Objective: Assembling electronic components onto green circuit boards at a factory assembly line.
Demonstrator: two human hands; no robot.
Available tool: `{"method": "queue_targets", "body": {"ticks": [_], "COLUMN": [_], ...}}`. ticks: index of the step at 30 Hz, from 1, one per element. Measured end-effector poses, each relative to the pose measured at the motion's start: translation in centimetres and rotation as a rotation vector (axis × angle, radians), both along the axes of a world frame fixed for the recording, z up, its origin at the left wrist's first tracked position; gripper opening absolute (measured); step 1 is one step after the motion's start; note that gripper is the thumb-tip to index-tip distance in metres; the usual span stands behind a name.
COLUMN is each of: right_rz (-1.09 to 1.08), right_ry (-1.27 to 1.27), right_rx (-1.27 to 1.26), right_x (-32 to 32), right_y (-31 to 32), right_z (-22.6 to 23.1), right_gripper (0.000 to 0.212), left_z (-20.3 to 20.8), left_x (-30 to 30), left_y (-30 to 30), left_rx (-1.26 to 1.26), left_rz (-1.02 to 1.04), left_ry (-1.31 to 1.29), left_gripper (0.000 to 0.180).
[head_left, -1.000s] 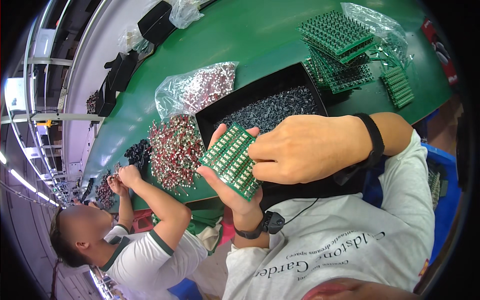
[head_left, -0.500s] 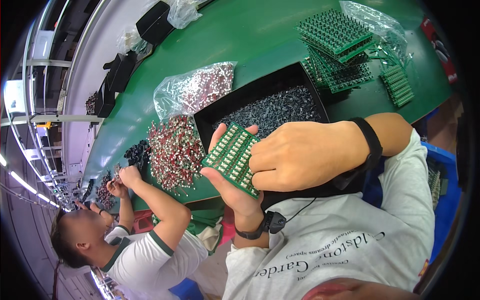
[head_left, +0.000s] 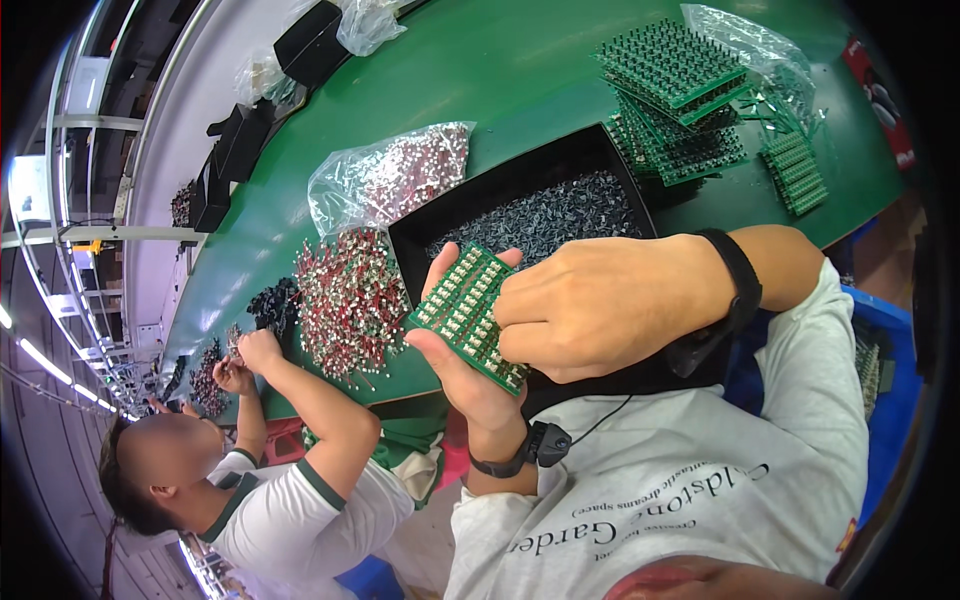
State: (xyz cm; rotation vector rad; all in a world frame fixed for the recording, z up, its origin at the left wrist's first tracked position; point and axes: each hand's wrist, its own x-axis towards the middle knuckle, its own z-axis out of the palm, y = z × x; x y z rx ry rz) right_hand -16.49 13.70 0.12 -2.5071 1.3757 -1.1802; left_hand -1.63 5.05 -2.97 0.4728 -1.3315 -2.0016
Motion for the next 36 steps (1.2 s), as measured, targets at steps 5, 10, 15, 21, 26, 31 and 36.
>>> {"method": "queue_targets", "body": {"ticks": [5,10,15,21,26,31,36], "right_rz": [-0.023,0.002,0.013,0.005,-0.090,-0.041,-0.039], "right_ry": [0.026,-0.027,0.005,-0.001,0.036,0.065,0.054], "right_rx": [0.011,-0.016,-0.028,0.011,-0.091,-0.007,0.018], "right_x": [-0.06,0.18,-0.01,-0.08,-0.64,-0.28,-0.62], "right_y": [0.01,-0.02,0.00,0.01,-0.04,0.08,0.22], "right_z": [0.14,0.19,-0.04,0.19,0.15,-0.01,0.49], "right_gripper": [0.018,0.017,0.018,0.020,0.020,0.019,0.016], "left_z": [-0.07,0.26,0.01,-0.01,0.35,-0.28,0.18], "left_x": [0.12,0.05,0.09,0.08,0.00,0.19,0.24], "left_y": [-0.03,0.20,0.00,-0.06,-0.05,-0.31,-0.18], "left_rx": [-0.011,0.015,0.001,0.005,-0.023,0.038,0.021], "left_rz": [-0.015,0.004,-0.024,-0.039,-0.012,-0.024,-0.015], "left_ry": [0.009,0.007,0.011,0.027,0.015,0.075,0.043], "left_gripper": [0.086,0.085,0.086,0.087,0.087,0.086,0.086]}}
